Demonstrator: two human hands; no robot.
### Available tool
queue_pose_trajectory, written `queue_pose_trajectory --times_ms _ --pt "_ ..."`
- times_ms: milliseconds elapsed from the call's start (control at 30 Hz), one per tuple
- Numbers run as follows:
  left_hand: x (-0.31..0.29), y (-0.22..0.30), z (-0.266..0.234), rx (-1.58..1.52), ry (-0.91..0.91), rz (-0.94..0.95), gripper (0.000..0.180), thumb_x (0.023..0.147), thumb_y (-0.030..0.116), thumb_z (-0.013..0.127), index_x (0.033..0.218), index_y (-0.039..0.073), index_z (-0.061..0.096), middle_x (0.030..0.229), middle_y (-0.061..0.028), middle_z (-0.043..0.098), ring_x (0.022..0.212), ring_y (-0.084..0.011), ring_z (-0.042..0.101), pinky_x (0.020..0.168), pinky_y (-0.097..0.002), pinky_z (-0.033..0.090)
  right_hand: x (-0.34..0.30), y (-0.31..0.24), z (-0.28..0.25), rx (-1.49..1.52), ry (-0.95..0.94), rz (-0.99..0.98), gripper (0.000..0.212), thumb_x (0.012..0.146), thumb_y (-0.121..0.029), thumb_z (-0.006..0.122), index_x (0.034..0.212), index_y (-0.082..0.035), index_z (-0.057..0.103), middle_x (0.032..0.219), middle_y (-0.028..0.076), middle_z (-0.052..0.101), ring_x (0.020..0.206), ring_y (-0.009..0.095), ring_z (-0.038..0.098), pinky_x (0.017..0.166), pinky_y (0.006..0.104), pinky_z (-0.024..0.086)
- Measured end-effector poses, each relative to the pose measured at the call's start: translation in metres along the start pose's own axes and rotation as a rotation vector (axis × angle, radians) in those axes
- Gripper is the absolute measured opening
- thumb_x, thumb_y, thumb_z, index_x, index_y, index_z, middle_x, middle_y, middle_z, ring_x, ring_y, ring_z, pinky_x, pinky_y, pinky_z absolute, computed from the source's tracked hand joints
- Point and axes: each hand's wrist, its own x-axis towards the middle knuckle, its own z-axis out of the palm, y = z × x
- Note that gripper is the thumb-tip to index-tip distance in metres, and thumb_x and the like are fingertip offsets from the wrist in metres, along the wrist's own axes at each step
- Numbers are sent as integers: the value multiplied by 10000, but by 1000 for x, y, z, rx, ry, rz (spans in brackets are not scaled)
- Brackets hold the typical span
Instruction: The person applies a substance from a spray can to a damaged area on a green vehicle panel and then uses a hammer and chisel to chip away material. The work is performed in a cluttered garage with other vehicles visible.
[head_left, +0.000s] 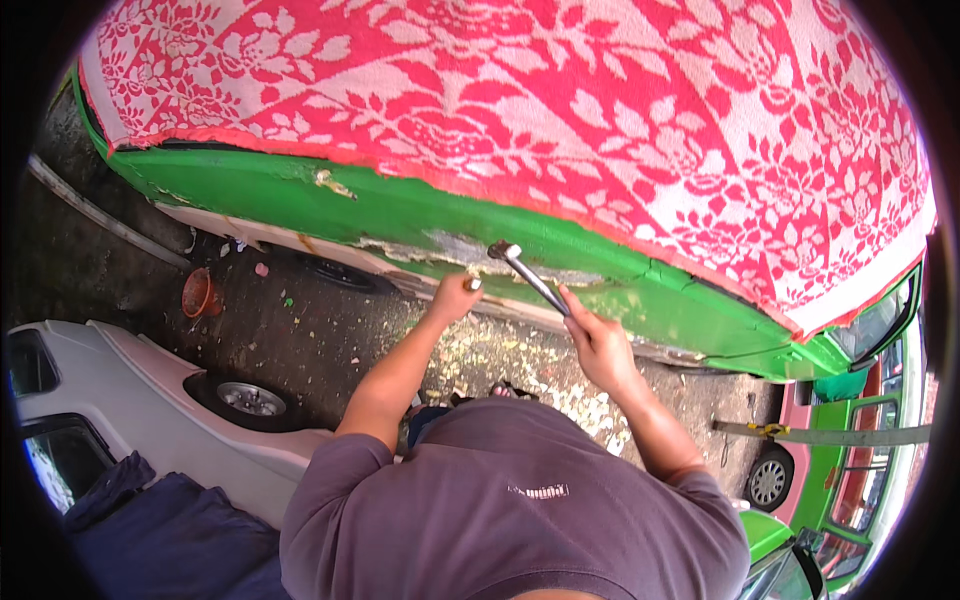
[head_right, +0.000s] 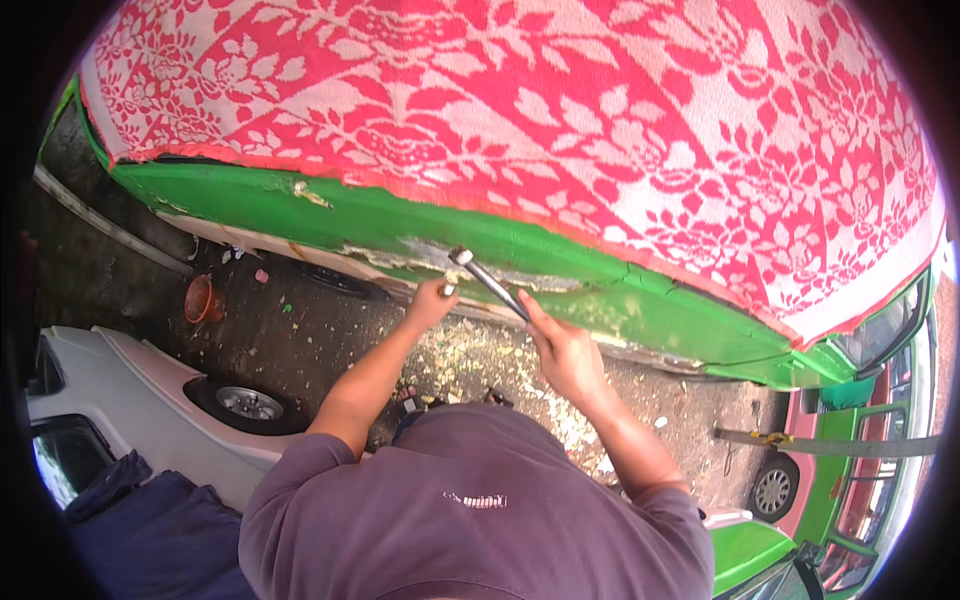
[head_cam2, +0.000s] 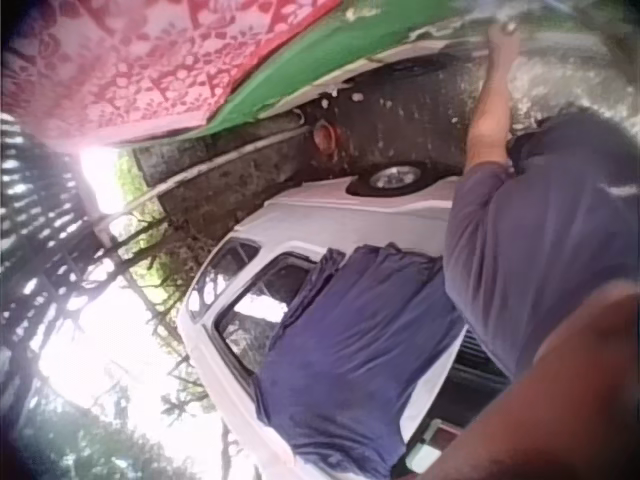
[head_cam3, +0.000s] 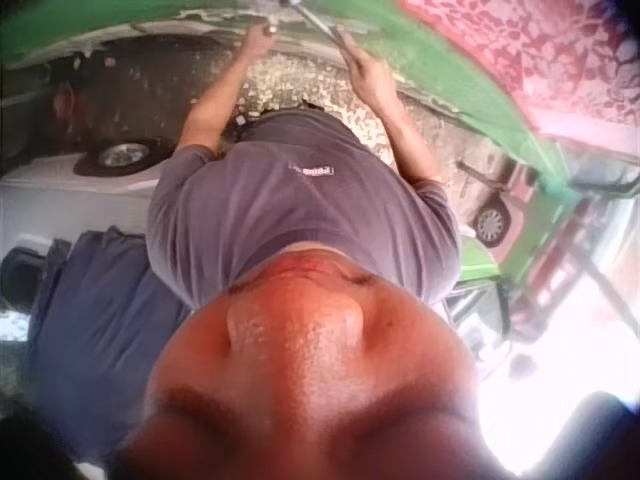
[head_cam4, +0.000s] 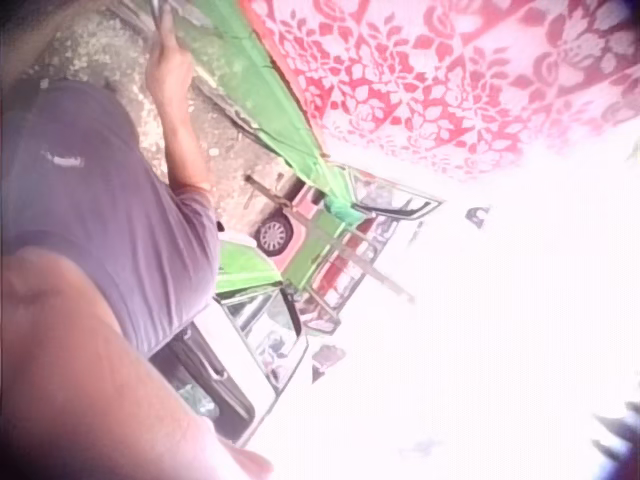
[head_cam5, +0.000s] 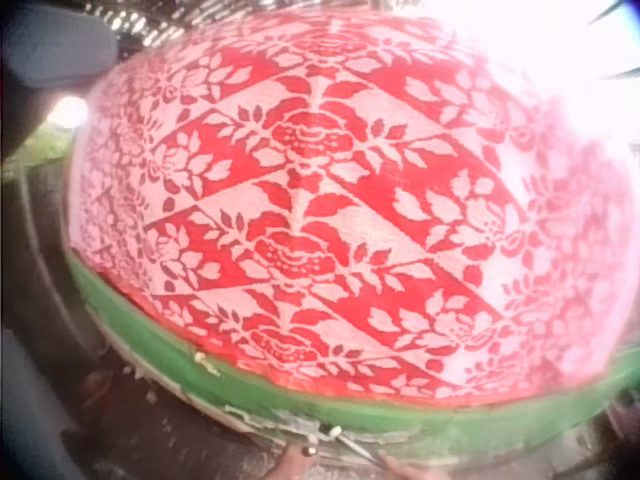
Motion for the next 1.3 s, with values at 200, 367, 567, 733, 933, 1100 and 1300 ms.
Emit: queue_pose_trajectory --times_ms 200,367,567,733,933,1100,1300 --pt "-58 -13 0 -208 171 246 205 769 23 665 642 -6 506 576 -56 510 531 -115 471 522 -300 407 -24 17 -7 280 206 -19 452 902 -5 580 1345 -82 532 773 138 624 649 161 566 670 272 469" --pt "-28 59 -41 -350 212 607 252 775 40 623 608 8 438 571 -37 481 492 -143 421 475 -306 355 -14 19 -9 317 154 73 416 920 -39 576 1334 -64 536 863 167 656 704 138 573 710 271 471" --pt "1 76 -52 -687 223 624 255 751 70 642 609 -8 445 599 -63 525 524 -132 459 491 -299 365 -15 24 -2 396 156 143 409 927 -62 577 1334 -54 533 888 165 668 753 113 581 756 255 466" --pt "8 69 -45 -702 198 569 207 735 52 605 611 -7 450 584 -55 508 529 -128 462 498 -301 376 -18 26 -3 433 151 182 415 929 -62 575 1341 -59 526 833 117 648 743 98 556 759 245 457" --pt "8 73 -39 -662 151 605 246 737 89 640 610 -4 451 571 -54 503 526 -128 473 494 -307 379 -25 27 -6 460 128 265 408 933 -66 573 1338 -60 529 922 126 677 787 100 589 777 252 462" --pt "6 76 -34 -662 118 612 260 748 112 648 613 -1 456 569 -55 508 519 -130 478 490 -308 390 -30 24 -8 442 118 253 397 939 -73 564 1335 -69 532 1178 151 650 951 124 633 844 270 464" --pt "13 69 -36 -634 65 616 332 786 202 680 620 9 468 593 -64 537 540 -135 508 500 -304 414 -32 20 -8 428 124 241 386 939 -77 564 1324 -76 543 1262 150 609 1070 163 626 886 276 453"
